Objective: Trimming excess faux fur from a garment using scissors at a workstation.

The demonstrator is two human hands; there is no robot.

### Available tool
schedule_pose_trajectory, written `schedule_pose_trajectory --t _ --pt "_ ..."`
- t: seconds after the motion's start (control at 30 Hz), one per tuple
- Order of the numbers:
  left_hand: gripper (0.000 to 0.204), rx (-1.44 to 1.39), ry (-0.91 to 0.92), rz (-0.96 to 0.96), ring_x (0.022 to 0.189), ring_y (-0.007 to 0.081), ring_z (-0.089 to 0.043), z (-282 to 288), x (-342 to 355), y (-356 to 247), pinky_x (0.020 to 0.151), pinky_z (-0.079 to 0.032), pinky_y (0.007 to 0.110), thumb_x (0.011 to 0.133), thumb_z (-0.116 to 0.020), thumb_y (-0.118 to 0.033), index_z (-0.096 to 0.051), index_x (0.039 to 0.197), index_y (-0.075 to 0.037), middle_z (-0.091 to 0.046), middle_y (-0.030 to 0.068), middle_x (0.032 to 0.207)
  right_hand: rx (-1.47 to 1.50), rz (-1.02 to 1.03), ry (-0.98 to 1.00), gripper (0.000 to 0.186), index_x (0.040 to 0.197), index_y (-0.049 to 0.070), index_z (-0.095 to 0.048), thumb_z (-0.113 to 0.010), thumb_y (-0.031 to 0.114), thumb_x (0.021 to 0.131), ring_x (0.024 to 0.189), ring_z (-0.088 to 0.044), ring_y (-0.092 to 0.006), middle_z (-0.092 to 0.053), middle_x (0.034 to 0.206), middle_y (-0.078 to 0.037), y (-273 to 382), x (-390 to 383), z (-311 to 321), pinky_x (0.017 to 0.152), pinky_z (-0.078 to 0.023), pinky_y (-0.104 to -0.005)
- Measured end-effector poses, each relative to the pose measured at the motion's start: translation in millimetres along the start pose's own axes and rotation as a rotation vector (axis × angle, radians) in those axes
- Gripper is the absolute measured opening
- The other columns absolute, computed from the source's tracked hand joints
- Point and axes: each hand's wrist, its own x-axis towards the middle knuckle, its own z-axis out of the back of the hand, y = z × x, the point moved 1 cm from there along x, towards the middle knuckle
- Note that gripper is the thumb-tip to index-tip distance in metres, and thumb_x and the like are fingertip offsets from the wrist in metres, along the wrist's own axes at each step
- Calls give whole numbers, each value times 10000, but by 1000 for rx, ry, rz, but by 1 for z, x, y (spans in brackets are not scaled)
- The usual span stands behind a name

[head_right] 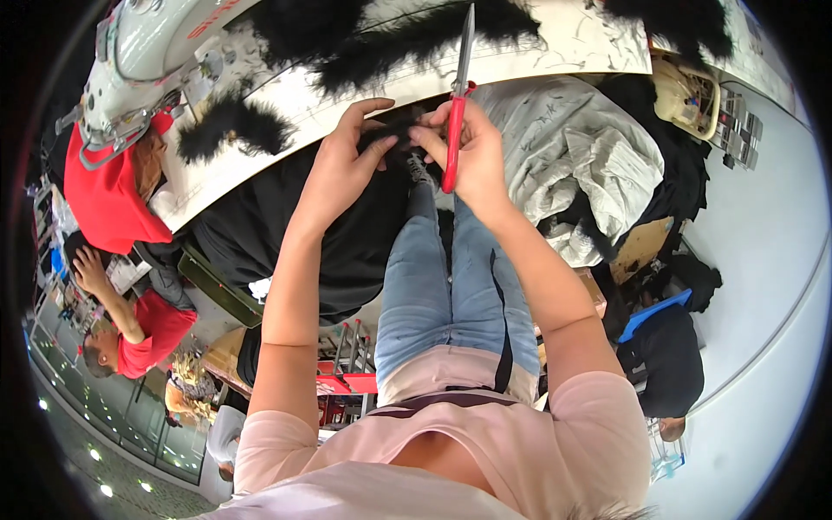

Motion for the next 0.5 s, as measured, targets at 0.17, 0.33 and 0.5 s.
schedule_pose_trajectory --t 0.17,0.33,0.5 --pt "351 41 -31 -10 704 249 -644 2 1 6 659 -490 315 845 -657 -152 -553 1156 -28 -669 169 880 -48 -1 -24 211 930 31 -544 -696 -9 788 636 -559 -76 -628 865 -49 -1 2 17 546 -446 -205" --pt "222 143 -166 155 650 137 -607 44 -7 21 639 -478 263 848 -663 -172 -667 974 10 -672 111 792 -151 150 -416 178 915 -3 -600 -712 55 790 566 -507 -61 -611 739 -20 2 31 66 503 -384 -197" --pt "192 210 -290 173 756 192 -640 59 -20 38 720 -476 280 833 -672 -144 -674 930 22 -680 129 852 -217 216 -471 171 904 -6 -605 -718 53 789 588 -512 -61 -612 737 -15 1 54 69 526 -398 -195"
